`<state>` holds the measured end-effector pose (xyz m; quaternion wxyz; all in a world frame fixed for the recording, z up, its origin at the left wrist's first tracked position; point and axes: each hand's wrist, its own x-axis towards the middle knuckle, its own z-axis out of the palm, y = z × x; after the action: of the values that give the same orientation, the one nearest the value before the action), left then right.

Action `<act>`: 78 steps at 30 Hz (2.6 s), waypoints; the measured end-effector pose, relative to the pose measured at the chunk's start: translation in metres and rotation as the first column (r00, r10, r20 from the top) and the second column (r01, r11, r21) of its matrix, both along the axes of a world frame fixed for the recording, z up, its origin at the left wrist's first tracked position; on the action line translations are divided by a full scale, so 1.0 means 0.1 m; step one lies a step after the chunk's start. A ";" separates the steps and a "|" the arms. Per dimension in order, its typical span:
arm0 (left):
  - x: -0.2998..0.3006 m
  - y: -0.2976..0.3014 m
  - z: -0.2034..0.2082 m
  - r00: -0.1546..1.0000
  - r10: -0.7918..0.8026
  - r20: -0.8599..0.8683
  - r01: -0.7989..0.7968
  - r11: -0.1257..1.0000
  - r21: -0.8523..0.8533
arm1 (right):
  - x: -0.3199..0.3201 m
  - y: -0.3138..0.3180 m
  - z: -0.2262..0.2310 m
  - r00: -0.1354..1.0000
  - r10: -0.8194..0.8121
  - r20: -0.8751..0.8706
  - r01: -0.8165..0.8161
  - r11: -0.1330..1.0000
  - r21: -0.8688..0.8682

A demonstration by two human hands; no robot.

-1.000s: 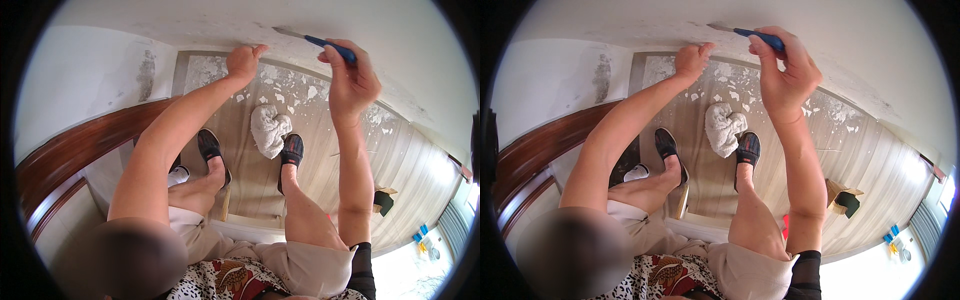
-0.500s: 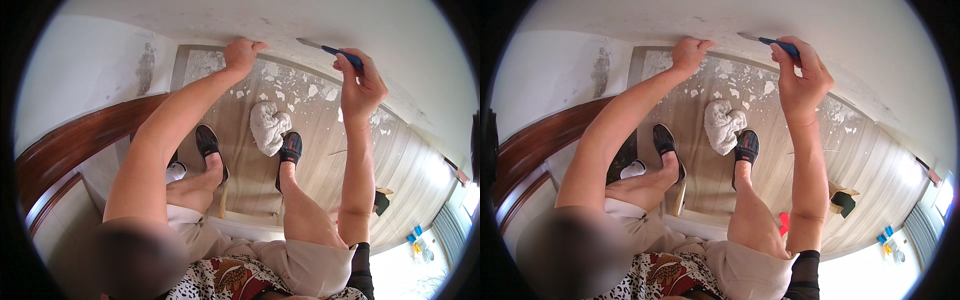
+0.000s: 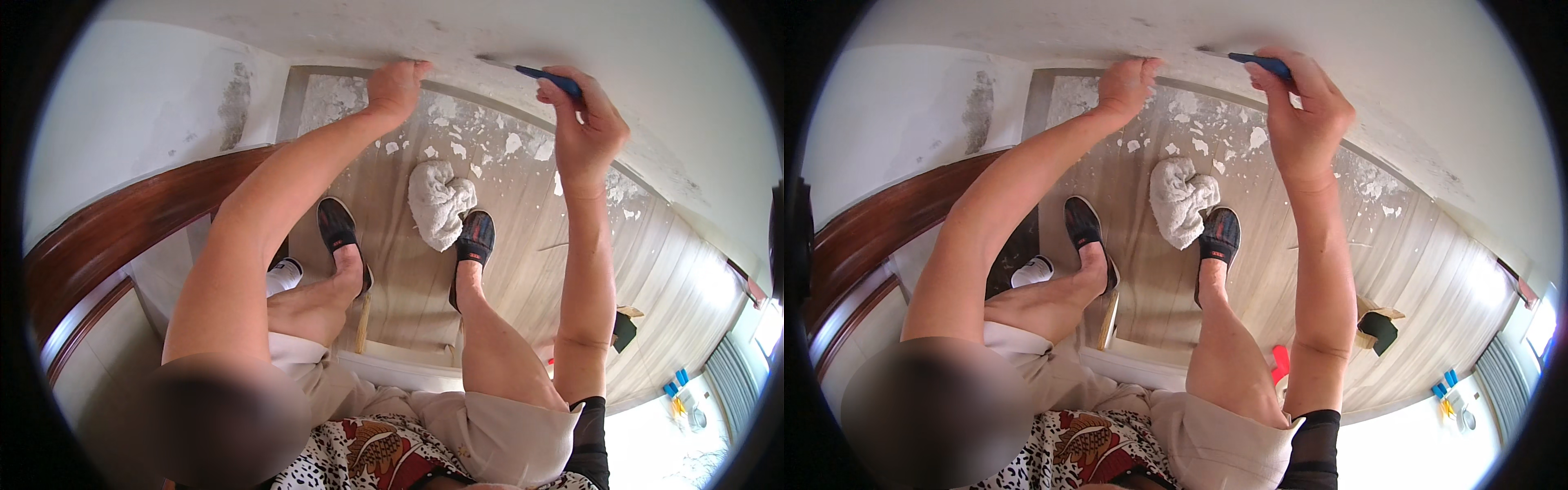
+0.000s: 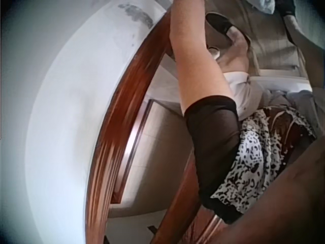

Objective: The person scrapes peeling paint from a wall using a scraper, wipes the area with a cloth, and then sands the surface with a sanding block.

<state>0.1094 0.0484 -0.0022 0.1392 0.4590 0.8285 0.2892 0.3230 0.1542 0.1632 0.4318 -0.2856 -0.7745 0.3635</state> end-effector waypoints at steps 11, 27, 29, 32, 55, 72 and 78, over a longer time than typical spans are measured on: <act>-0.08 -0.01 0.05 0.999 0.044 -0.025 -0.045 0.998 -0.036 | -0.16 0.02 -0.43 0.997 -0.012 0.078 0.003 0.994 0.111; -0.12 -0.09 0.20 0.989 0.120 0.084 -0.115 0.992 -0.058 | -0.52 -0.35 -0.41 0.997 0.075 0.022 -0.077 0.989 0.129; -0.22 -0.12 0.18 0.989 0.128 0.077 -0.122 0.990 -0.076 | -0.58 -0.34 -0.29 0.998 0.055 -0.005 -0.054 0.988 0.147; -0.23 -0.10 0.16 0.981 0.155 0.113 -0.146 0.985 -0.091 | -0.63 -0.30 -0.30 0.999 0.036 -0.019 -0.032 0.981 0.191; -0.21 -0.16 0.05 0.972 0.114 0.203 -0.125 0.991 0.045 | -0.54 -0.24 -0.55 0.994 0.056 0.095 -0.070 0.986 0.150; -0.08 0.03 0.24 0.980 0.164 0.114 -0.140 0.971 -0.196 | -0.17 -0.10 -0.34 0.987 -0.020 0.159 -0.003 0.990 0.140; -0.04 0.13 0.23 0.994 0.112 0.018 -0.105 0.970 -0.217 | -0.21 -0.11 -0.55 0.973 0.024 0.230 -0.072 0.976 0.204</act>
<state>0.1049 0.0611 0.0208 0.1848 0.3908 0.8766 0.2115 0.3024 0.1437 0.1083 0.3596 -0.2588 -0.8595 0.2549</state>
